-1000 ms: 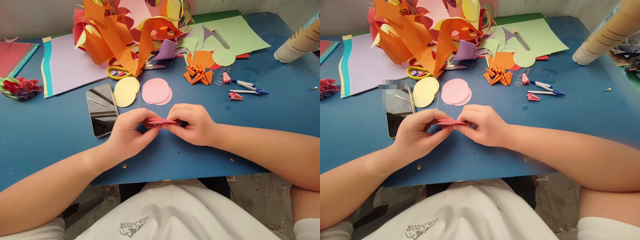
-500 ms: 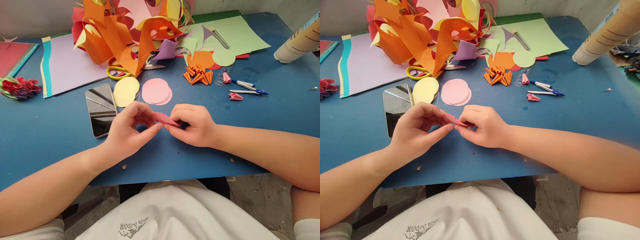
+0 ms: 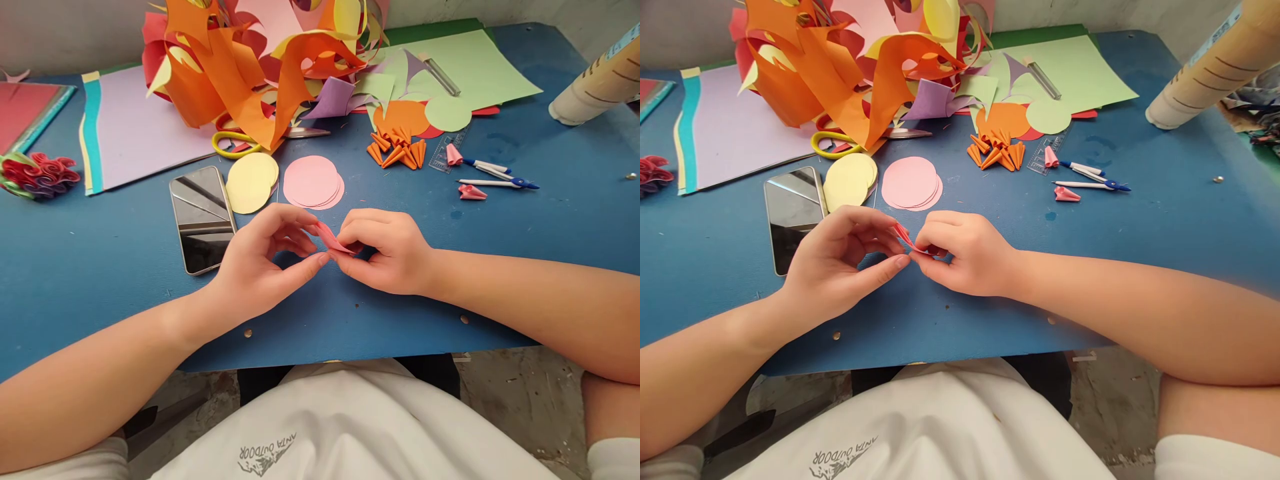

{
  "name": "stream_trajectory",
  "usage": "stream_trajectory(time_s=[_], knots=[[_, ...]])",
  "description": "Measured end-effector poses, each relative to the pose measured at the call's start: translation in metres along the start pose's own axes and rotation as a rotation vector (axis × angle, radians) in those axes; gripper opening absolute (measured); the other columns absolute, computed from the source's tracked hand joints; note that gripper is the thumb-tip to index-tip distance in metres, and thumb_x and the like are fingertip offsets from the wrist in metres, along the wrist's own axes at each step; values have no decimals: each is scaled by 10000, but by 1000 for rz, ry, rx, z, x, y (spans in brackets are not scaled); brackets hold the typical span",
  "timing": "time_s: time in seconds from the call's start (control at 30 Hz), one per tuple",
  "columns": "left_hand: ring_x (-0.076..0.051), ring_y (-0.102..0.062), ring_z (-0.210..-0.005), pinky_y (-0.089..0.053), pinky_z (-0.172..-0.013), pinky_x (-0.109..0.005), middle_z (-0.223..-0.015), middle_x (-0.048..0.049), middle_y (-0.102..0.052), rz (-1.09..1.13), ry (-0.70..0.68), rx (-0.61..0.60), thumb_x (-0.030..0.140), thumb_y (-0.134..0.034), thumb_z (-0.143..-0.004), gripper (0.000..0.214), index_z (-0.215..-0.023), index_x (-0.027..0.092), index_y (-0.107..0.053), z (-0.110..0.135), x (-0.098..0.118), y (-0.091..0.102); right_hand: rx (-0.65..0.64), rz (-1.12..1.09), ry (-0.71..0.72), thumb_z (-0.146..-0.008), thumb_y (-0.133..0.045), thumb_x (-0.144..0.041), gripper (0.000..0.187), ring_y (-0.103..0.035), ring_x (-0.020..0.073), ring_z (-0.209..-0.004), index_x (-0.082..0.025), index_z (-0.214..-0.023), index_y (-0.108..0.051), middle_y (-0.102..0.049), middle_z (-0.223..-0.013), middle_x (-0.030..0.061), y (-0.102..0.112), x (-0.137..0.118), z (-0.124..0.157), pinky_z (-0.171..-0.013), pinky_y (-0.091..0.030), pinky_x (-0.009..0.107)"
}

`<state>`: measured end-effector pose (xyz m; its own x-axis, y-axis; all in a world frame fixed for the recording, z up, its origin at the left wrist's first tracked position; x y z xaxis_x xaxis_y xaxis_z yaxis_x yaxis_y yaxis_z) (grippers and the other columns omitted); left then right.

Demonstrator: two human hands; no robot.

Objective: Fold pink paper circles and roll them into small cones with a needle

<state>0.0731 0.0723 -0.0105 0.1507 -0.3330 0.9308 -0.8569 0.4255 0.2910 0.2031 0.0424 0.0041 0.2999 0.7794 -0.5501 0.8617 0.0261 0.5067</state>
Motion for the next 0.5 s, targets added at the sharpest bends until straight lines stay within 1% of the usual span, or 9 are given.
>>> stream_trajectory(time_s=[0.1,0.17,0.3,0.4,0.5], knots=[[-115,-715,-772,-662,-746,-260,-965,-25,-708,4,-12,7,123,-816,-812,330,-1079,174,-628,0,1,1,11,-1,-1,-911,-686,-107,134,-537,97,-656,-166,-820,-609,-608,-726,5,1,-1,0,-607,-459,216],[-118,-723,-808,-662,-768,-250,-956,-24,-712,6,-12,13,111,-810,-816,312,-1070,169,-638,1,1,2,23,-1,-10,-910,-677,-103,121,-545,99,-657,-169,-831,-612,-614,-733,7,2,-1,-1,-612,-471,221],[-116,-731,-848,-662,-796,-242,-994,-28,-732,-1,-2,39,102,-818,-812,320,-1079,168,-655,2,0,6,49,2,-44,-914,-666,-114,99,-562,106,-664,-177,-854,-618,-627,-747,8,6,2,-1,-618,-488,233],[-109,-728,-834,-662,-798,-246,-1026,-32,-733,-2,-5,60,100,-817,-815,334,-1101,172,-661,2,0,8,50,-12,-54,-923,-672,-128,85,-573,111,-675,-177,-872,-624,-638,-756,11,7,4,-1,-623,-495,239],[-122,-726,-830,-664,-792,-269,-1021,-33,-722,-9,-15,48,105,-820,-812,353,-1115,180,-656,2,1,7,32,-25,-33,-934,-666,-125,83,-579,115,-689,-178,-883,-629,-655,-773,18,5,2,-1,-631,-510,241]])
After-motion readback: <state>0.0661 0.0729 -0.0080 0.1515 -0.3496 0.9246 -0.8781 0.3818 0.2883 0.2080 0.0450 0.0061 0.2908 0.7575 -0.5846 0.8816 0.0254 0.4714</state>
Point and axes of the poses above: each hand's wrist, its own z-axis away from the middle knuckle, its own y-axis out of the back of the hand, x = y × z, the point moved 10 cm from there along -z, towards the middle knuckle
